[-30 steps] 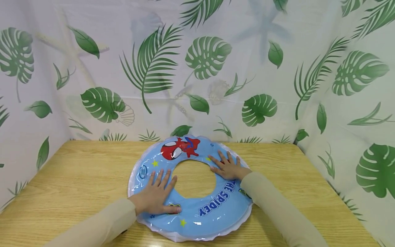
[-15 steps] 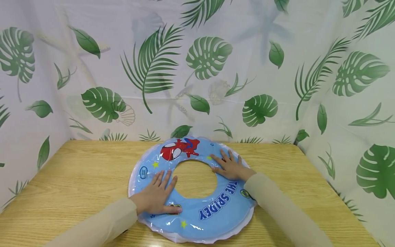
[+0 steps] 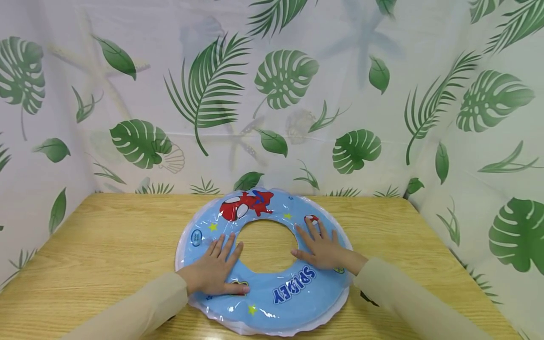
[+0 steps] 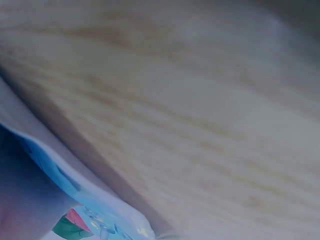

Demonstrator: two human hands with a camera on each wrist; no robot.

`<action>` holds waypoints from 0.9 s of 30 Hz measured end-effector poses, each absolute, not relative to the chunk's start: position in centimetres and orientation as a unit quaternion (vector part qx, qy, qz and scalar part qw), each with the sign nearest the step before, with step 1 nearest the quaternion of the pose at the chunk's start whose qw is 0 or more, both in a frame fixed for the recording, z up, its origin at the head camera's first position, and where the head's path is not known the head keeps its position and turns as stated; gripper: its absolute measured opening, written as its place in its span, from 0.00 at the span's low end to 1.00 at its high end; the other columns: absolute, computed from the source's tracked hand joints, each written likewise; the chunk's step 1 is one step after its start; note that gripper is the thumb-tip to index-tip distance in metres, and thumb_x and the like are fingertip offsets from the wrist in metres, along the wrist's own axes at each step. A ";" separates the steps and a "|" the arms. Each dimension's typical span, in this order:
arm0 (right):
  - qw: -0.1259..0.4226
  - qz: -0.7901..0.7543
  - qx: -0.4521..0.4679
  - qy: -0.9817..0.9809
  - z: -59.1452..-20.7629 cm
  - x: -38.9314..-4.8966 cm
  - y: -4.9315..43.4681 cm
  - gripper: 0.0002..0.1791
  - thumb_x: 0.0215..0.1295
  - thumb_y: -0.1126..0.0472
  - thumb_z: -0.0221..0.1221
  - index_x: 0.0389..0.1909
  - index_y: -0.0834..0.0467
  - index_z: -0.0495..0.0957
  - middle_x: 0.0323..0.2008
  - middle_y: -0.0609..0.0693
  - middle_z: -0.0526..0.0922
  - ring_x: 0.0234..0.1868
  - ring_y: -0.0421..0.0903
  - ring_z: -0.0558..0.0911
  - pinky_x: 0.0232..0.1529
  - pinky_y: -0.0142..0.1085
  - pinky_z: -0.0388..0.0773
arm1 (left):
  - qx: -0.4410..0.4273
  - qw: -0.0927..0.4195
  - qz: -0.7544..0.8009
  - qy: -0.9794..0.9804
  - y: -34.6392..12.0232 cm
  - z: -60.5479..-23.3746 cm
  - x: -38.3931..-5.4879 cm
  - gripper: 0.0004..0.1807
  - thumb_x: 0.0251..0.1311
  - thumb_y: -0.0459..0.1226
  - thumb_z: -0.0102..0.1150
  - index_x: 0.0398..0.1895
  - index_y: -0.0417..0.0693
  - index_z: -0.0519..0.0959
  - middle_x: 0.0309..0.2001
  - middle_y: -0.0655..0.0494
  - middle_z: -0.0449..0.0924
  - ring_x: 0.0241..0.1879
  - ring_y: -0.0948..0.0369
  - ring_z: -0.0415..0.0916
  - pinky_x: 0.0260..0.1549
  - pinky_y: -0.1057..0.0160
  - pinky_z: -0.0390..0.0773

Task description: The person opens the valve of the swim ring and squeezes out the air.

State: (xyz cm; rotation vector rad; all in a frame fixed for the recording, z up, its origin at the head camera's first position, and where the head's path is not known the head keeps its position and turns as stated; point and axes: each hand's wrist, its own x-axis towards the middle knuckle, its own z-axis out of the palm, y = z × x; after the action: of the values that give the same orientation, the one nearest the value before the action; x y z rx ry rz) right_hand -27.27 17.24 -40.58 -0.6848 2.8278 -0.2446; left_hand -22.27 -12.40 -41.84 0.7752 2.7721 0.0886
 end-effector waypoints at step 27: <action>0.147 -0.071 -0.215 0.963 -43.1 -25.3 17.7 0.49 0.58 0.27 0.40 0.72 0.50 0.37 0.72 0.58 0.29 0.69 0.65 0.28 0.58 0.70 0.26 | 0.301 0.064 0.017 0.951 -12.4 -42.0 -22.0 0.54 0.50 0.73 0.34 0.72 0.47 0.45 0.72 0.40 0.36 0.70 0.39 0.36 0.65 0.40 0.46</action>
State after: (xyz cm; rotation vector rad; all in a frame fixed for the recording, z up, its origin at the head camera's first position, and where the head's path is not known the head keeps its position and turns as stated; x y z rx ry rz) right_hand -25.25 17.71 -43.11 -0.6200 2.7706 -0.2049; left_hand -22.05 -12.38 -42.04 0.9104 2.8731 0.0528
